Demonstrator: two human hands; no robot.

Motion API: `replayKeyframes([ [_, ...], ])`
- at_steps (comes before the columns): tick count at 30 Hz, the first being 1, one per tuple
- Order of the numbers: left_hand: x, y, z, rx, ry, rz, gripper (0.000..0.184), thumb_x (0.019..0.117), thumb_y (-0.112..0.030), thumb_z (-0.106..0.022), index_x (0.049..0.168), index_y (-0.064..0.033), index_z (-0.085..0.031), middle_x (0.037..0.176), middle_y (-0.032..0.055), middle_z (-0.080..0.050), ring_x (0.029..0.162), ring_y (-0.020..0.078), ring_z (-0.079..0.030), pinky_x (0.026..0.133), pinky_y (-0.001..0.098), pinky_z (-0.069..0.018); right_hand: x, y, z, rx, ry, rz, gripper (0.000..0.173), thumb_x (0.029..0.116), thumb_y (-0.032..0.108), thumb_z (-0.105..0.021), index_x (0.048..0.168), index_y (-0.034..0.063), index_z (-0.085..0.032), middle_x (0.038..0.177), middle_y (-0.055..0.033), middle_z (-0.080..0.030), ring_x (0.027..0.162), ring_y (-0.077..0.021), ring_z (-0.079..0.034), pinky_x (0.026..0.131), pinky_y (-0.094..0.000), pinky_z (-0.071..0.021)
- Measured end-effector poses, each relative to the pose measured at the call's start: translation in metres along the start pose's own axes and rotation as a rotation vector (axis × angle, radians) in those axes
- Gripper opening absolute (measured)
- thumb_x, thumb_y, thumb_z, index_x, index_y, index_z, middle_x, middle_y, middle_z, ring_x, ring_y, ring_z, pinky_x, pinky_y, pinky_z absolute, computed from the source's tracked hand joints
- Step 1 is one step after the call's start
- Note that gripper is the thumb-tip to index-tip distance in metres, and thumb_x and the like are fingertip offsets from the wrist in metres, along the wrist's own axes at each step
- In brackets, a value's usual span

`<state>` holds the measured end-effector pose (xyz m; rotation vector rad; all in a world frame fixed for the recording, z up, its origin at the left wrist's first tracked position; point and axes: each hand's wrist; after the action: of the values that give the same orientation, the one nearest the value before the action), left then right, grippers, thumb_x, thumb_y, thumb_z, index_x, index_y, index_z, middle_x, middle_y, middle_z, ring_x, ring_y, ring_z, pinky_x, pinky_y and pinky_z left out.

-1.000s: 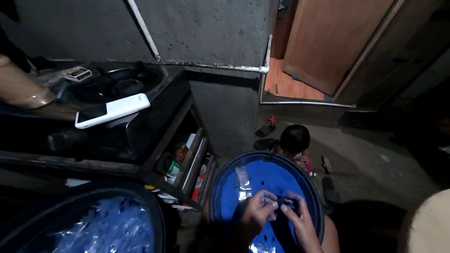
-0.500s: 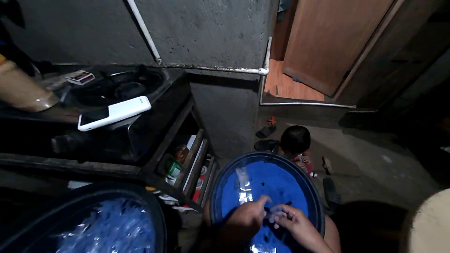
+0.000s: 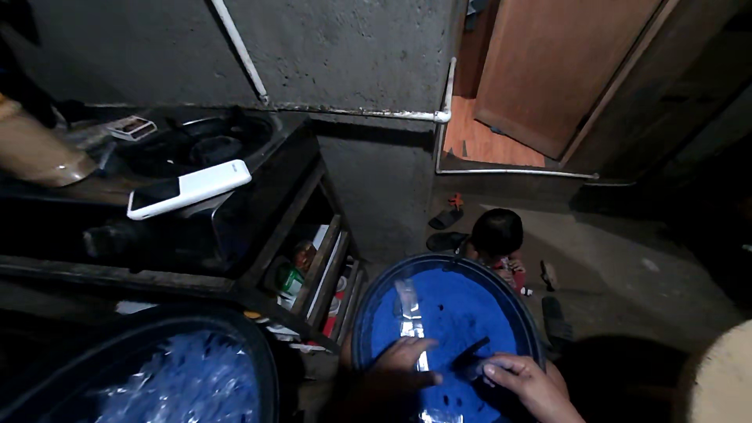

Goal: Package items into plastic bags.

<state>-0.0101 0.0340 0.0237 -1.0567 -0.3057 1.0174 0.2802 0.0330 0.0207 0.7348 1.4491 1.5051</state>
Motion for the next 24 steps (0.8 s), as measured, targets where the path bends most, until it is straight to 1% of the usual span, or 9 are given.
replayKeyframes([
  [2,0.011,-0.012,-0.017,-0.193,-0.044,-0.079,0.060,0.0960,-0.035,-0.068,0.145,-0.0046,-0.054,0.142,0.0176,-0.058,0.134,0.0278,-0.053,0.114,0.0471,-0.0400,0.005,0.003,-0.009,-0.048,0.059,0.022,0.019,0.0980,0.014,-0.061,0.095,0.0059,-0.077,0.087,0.0047,-0.072,0.082,-0.0006,-0.066,0.080,-0.0218,-0.0561],
  [5,0.026,-0.032,-0.032,-0.333,-0.087,-0.093,0.032,0.0982,-0.021,-0.066,0.122,0.0010,-0.067,0.108,0.0138,-0.072,0.096,0.0156,-0.069,0.090,0.0346,-0.0557,0.010,0.008,-0.015,-0.109,0.041,0.019,0.020,0.0990,0.016,-0.061,0.092,0.0051,-0.076,0.080,0.0056,-0.070,0.076,0.0012,-0.064,0.075,-0.0204,-0.0545],
  [9,0.028,-0.037,-0.027,-0.288,-0.116,0.004,0.025,0.1006,-0.020,-0.061,0.110,0.0016,-0.069,0.090,0.0109,-0.070,0.073,0.0135,-0.065,0.072,0.0326,-0.0553,0.005,0.015,-0.010,-0.196,-0.037,0.015,0.016,0.0954,0.018,-0.066,0.099,0.0056,-0.075,0.089,0.0018,-0.071,0.080,-0.0002,-0.063,0.076,-0.0205,-0.0535],
  [11,0.027,-0.035,-0.027,-0.271,-0.124,0.012,0.024,0.1004,-0.019,-0.060,0.111,0.0009,-0.070,0.090,0.0105,-0.070,0.075,0.0139,-0.065,0.074,0.0335,-0.0548,0.002,0.015,-0.008,-0.258,-0.045,0.040,0.025,0.0908,0.023,-0.072,0.109,0.0055,-0.073,0.095,-0.0013,-0.068,0.079,-0.0035,-0.060,0.072,-0.0209,-0.0519],
  [13,0.024,-0.030,-0.028,-0.231,-0.120,-0.020,0.024,0.1002,-0.018,-0.060,0.112,0.0004,-0.071,0.092,0.0112,-0.072,0.080,0.0152,-0.067,0.079,0.0353,-0.0552,0.001,0.015,-0.009,-0.308,-0.043,0.073,0.027,0.0902,0.025,-0.075,0.108,0.0053,-0.072,0.096,-0.0031,-0.068,0.081,-0.0059,-0.060,0.074,-0.0223,-0.0519],
  [15,0.021,-0.023,-0.028,-0.187,-0.083,-0.074,0.027,0.1017,-0.017,-0.057,0.116,0.0013,-0.072,0.100,0.0156,-0.073,0.089,0.0207,-0.069,0.086,0.0407,-0.0547,0.001,0.014,-0.014,-0.391,-0.055,0.110,0.022,0.0947,0.025,-0.070,0.101,0.0046,-0.076,0.098,-0.0065,-0.071,0.088,-0.0108,-0.065,0.081,-0.0280,-0.0547],
  [18,0.014,-0.011,-0.030,-0.166,-0.030,-0.112,0.031,0.1037,-0.019,-0.054,0.117,0.0014,-0.072,0.113,0.0192,-0.071,0.105,0.0272,-0.068,0.097,0.0475,-0.0510,0.001,0.013,-0.024,-0.471,-0.043,0.098,0.023,0.0995,0.022,-0.064,0.102,0.0039,-0.077,0.103,-0.0101,-0.073,0.098,-0.0184,-0.069,0.091,-0.0374,-0.0558],
  [21,0.004,-0.008,-0.036,-0.168,-0.024,-0.037,0.031,0.1045,-0.023,-0.055,0.115,0.0019,-0.070,0.109,0.0181,-0.070,0.103,0.0256,-0.067,0.096,0.0461,-0.0512,0.001,0.008,-0.033,-0.483,0.032,0.051,0.027,0.1007,0.026,-0.063,0.106,0.0027,-0.075,0.105,-0.0128,-0.072,0.097,-0.0237,-0.069,0.090,-0.0434,-0.0555],
  [24,-0.003,-0.007,-0.040,-0.028,0.044,-0.017,0.032,0.1063,-0.021,-0.052,0.117,0.0048,-0.067,0.111,0.0229,-0.069,0.106,0.0327,-0.067,0.099,0.0503,-0.0501,-0.001,0.000,-0.042,-0.452,0.096,0.031,0.029,0.1013,0.026,-0.062,0.104,0.0009,-0.076,0.102,-0.0146,-0.072,0.094,-0.0254,-0.069,0.090,-0.0447,-0.0555],
])
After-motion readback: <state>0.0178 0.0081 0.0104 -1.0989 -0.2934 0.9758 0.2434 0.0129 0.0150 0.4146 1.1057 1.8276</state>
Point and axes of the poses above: each hand's wrist, its own x-axis towards the middle knuckle, its own z-axis out of the back of the hand, y = z × x
